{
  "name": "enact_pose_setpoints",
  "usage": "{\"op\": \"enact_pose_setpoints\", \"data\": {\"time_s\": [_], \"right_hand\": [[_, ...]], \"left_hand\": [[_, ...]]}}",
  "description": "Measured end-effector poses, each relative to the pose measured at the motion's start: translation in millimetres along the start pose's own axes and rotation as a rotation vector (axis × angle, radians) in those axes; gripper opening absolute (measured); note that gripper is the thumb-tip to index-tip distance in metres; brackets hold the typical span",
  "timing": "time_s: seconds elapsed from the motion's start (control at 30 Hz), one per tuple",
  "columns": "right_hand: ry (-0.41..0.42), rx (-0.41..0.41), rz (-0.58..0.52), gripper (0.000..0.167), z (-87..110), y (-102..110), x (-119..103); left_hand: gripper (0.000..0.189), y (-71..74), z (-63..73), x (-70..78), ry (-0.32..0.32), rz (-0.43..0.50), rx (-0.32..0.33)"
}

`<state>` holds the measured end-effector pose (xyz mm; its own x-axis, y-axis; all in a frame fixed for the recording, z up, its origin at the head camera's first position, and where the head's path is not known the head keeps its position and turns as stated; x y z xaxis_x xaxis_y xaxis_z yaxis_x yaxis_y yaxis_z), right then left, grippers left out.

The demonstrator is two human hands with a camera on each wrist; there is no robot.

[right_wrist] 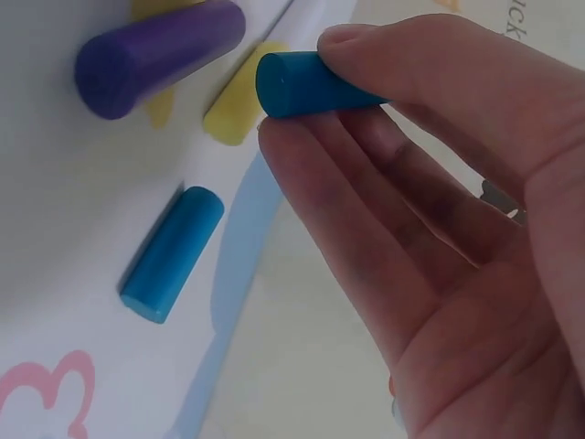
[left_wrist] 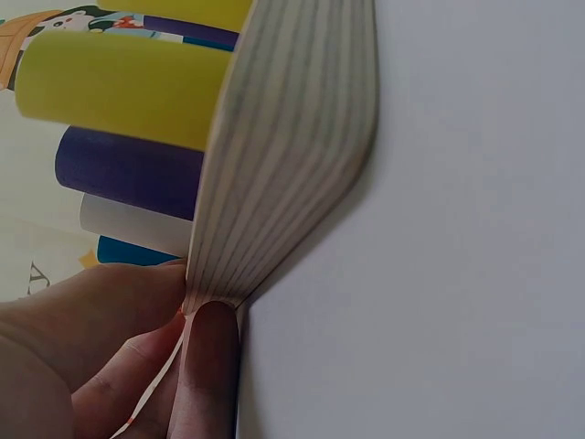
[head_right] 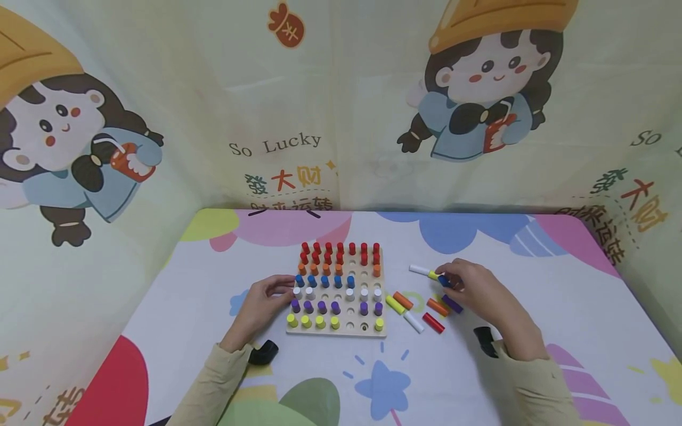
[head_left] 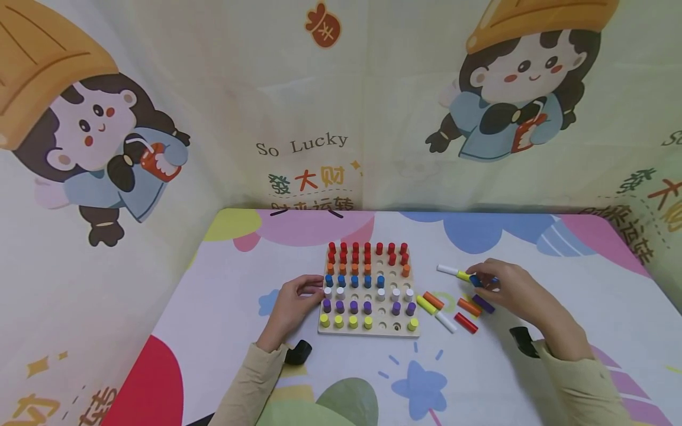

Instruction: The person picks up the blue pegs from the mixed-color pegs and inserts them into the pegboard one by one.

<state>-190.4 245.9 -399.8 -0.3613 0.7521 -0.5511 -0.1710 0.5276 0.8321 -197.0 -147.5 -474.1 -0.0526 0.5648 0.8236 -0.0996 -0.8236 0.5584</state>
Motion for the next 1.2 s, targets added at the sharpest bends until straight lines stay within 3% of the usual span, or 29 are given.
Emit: {"op": "enact_pose_setpoints", "data": {"time_s": [0.63, 0.9, 1.2], "right_hand": [[0.071, 0.036, 0.002, 0.025, -5.5, 2, -16], [0.057, 0.04, -0.046, 0.024, -8.4, -1, -20], [0.017, -0.01, -0.083, 0.026, -13.9, -5, -27]], "left_hand": [[0.032, -1.9, -1.0, -0.3, 0.0, 0.001, -0.005], [0.032, -1.1, -1.5, -0.2, -0.001, 0.0, -0.004], [0.032, -0.7, -1.4, -2.4, 0.009, 0.0, -0.004]]}}
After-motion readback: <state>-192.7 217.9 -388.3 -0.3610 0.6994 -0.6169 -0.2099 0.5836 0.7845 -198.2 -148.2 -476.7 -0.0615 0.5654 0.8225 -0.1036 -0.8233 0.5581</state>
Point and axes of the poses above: each hand's wrist, its own z-axis away from the middle knuckle, its own y-axis out of the back of the hand, x = y × z, the point moved 8 cm from there along -z, towards the middle knuckle, and after that the axes turned 9 degrees about -z, right-handed, at the moved point
